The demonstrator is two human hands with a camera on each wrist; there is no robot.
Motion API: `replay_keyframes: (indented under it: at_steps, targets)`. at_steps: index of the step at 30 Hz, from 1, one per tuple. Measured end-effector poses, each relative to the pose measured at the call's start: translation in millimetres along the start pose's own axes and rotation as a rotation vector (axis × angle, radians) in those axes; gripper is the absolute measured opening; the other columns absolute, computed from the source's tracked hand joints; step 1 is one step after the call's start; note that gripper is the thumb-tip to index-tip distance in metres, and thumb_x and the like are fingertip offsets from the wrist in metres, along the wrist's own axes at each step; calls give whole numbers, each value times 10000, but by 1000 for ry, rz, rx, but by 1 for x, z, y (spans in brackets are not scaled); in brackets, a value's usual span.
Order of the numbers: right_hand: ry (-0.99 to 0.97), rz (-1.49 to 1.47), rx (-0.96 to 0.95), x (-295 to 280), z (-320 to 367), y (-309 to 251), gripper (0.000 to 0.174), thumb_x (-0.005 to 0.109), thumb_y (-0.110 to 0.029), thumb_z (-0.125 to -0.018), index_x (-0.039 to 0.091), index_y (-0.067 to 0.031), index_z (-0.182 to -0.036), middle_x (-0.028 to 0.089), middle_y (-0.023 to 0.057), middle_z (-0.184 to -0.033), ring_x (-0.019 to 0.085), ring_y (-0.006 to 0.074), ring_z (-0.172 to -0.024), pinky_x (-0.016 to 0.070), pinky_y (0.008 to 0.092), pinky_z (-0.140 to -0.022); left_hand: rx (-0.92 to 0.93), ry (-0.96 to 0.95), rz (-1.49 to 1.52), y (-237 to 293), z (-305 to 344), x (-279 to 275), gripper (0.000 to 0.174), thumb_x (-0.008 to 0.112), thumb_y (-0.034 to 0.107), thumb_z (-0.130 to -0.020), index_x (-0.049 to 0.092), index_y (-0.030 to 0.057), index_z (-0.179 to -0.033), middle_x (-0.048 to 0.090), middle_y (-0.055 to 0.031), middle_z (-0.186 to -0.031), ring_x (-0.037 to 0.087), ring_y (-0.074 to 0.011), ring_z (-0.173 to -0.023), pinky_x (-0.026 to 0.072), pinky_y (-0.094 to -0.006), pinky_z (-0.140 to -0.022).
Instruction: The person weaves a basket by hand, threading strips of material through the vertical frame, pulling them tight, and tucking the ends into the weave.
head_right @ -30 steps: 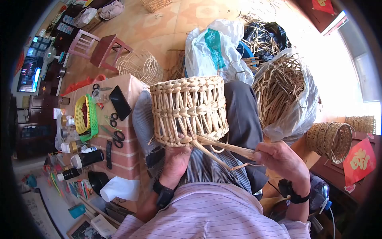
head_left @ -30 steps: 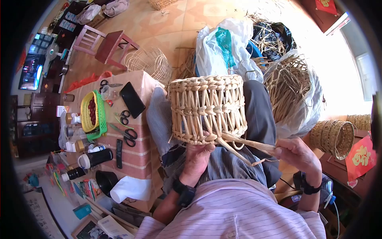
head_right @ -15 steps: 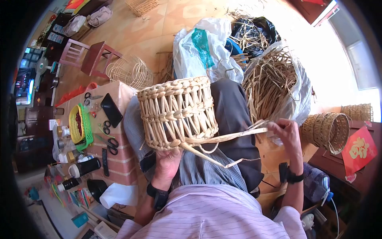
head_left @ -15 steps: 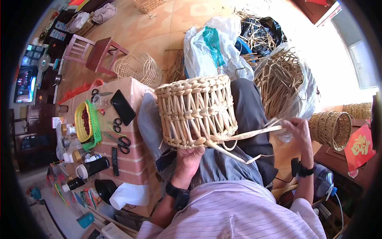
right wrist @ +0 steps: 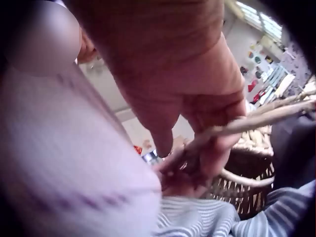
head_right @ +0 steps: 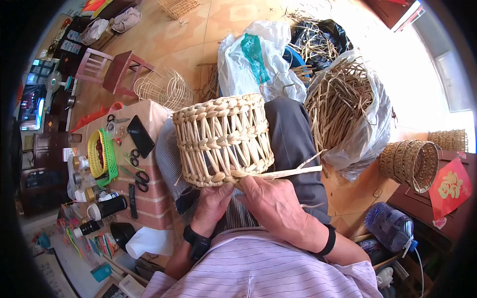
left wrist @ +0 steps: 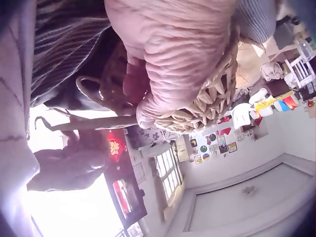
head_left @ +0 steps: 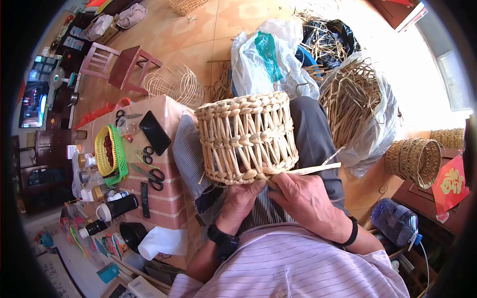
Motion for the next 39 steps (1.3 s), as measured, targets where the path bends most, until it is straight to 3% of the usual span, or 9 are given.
replay_keyframes:
  at_steps: [10,20,23,26,29,30,32,35,39]
  targets:
    - [84,21,65,-15,-48,17,200,718,-158,-917,571,-39,-850,629,151,-786,702,369,-755,552,478,-614,-49,0,-6,5,-6,11,605,814,28,-927,568,26,-1480,656,-85,-1427,630,-199,-1303,489,-364,-1162]
    - [116,243,79,2,-52,1,209,756,-96,-877,619,-79,-1033,628,110,-952,703,341,-845,565,464,-682,-1,-13,51,-7,-5,-9,540,732,40,-1002,535,3,-1503,600,-101,-1497,588,-206,-1366,457,-372,-1199]
    - [135,285,30,1,-56,-11,191,743,-78,-868,624,-72,-1017,603,112,-939,691,347,-853,564,465,-687,53,14,-190,-17,-10,-31,523,692,70,-1039,517,14,-1529,584,-97,-1521,554,-213,-1403,435,-384,-1212]
    - [53,246,-39,7,-48,-13,208,691,-27,-838,620,-45,-1033,550,144,-984,652,367,-938,561,477,-751,178,-43,-1087,-2,-9,-24,497,635,183,-1081,505,65,-1547,539,-113,-1567,503,-265,-1463,409,-421,-1231]
    - [-25,155,-20,11,-35,-9,268,654,22,-844,644,-31,-1107,516,163,-1025,617,385,-999,549,489,-819,159,8,-991,-9,-8,-34,471,610,257,-1099,538,84,-1532,544,-109,-1572,489,-284,-1468,398,-417,-1232]
    - [-39,166,-21,10,-32,-11,277,653,29,-846,650,-29,-1117,517,162,-1025,617,386,-995,549,488,-815,337,-59,-1303,-4,-8,-27,489,632,278,-1089,546,86,-1531,550,-107,-1575,491,-281,-1465,407,-422,-1225]
    - [-55,211,-12,6,-32,-15,294,654,42,-842,660,-22,-1129,531,170,-1026,619,403,-973,545,488,-806,180,-57,-921,-18,-15,-37,495,637,291,-1086,550,89,-1530,557,-108,-1568,493,-277,-1461,415,-426,-1219]
    - [15,165,-3,7,-40,-12,290,655,44,-843,658,-22,-1125,547,178,-1004,620,422,-937,540,499,-800,30,-41,-794,-23,-25,-36,502,629,291,-1086,542,90,-1538,531,-116,-1596,487,-277,-1464,421,-427,-1215]
    - [171,111,58,0,-54,-9,173,714,-13,-877,594,-28,-1001,619,194,-934,643,439,-879,527,521,-753,197,-87,-1290,-29,-31,-36,511,543,348,-1117,516,116,-1570,471,-141,-1655,426,-314,-1522,310,-443,-1287]
Point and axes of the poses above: each hand's wrist, its own z-axis away from the middle knuckle, its own x-axis out of the palm, y = z × x, the point moved 8 cm from there along -z, towards the middle knuckle
